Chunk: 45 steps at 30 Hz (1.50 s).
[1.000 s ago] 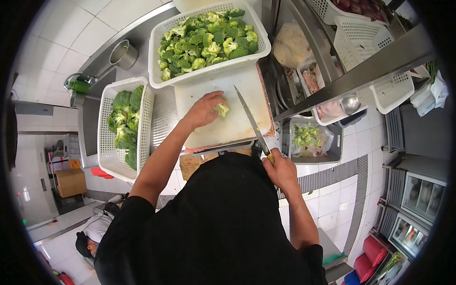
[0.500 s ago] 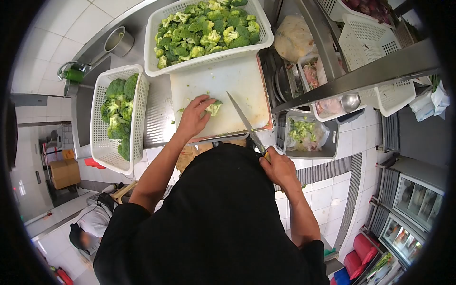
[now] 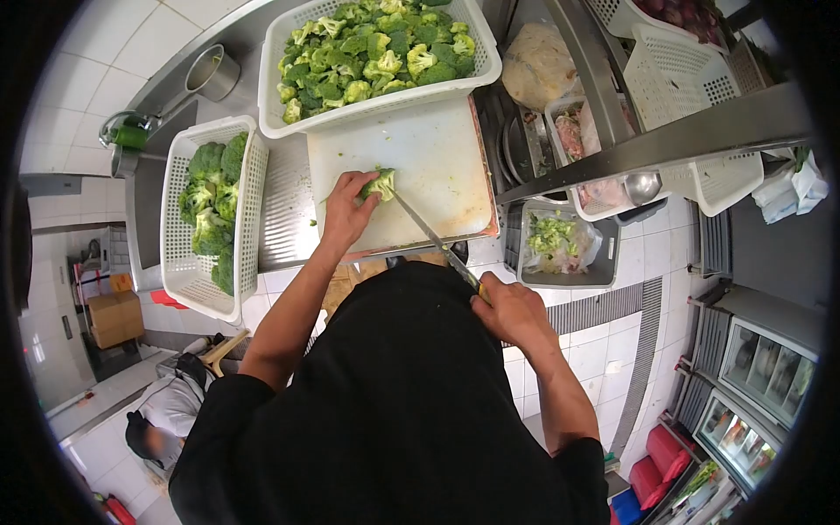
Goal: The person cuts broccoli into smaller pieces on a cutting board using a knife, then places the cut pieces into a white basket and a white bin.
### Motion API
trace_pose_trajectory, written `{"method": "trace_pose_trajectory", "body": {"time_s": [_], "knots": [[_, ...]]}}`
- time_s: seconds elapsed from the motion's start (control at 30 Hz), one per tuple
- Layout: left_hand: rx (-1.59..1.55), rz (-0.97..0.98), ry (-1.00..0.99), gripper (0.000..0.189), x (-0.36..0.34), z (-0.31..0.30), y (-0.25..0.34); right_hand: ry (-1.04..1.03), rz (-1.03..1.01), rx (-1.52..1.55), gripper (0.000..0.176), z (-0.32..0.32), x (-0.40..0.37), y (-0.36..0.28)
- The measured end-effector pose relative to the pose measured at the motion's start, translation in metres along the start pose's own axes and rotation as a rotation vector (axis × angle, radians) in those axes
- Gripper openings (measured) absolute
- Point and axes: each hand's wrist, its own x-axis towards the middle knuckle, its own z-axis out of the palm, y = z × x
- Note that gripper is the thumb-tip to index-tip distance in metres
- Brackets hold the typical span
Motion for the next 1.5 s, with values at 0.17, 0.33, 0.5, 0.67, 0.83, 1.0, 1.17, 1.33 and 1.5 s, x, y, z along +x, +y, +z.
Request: {"method": "trace_pose_trajectory", "body": {"time_s": [0.17,0.33,0.5,0.67,0.83,1.0,1.17,1.33,1.5], "knots": [[-0.017,-0.03,-0.091,0.039,0.006,-0.003,0.001,0.013,-0.057,-0.013,0.032,-0.005,0.005,-0.001],[-0.063,-0.035,-0.091,0.04,0.005,-0.004,0.0,0.042,-0.171,-0.044,0.03,-0.008,0.017,-0.008],[0.0,-0.01,-0.111,0.04,0.005,-0.007,-0.002,0.053,-0.133,-0.126,0.027,0.016,0.047,-0.019],[-0.057,-0.145,-0.247,0.04,0.01,-0.036,-0.007,0.021,-0.139,-0.156,0.028,0.021,0.045,-0.006],[0.077,-0.084,-0.279,0.044,0.018,-0.048,-0.007,-0.01,-0.16,-0.162,0.029,0.01,0.039,0.014],[0.222,0.148,-0.224,0.049,0.026,-0.014,0.014,-0.084,-0.083,-0.076,0.034,-0.013,0.017,0.031],[0.152,0.053,-0.326,0.049,0.041,-0.002,-0.006,-0.045,-0.085,0.096,0.036,-0.024,0.001,0.041],[-0.266,-0.044,-0.19,0.051,0.08,-0.049,0.05,0.068,0.003,0.21,0.037,-0.017,-0.001,0.04],[-0.213,0.324,0.348,0.05,0.149,-0.108,0.098,0.123,-0.017,0.118,0.037,-0.006,0.011,0.034]]}}
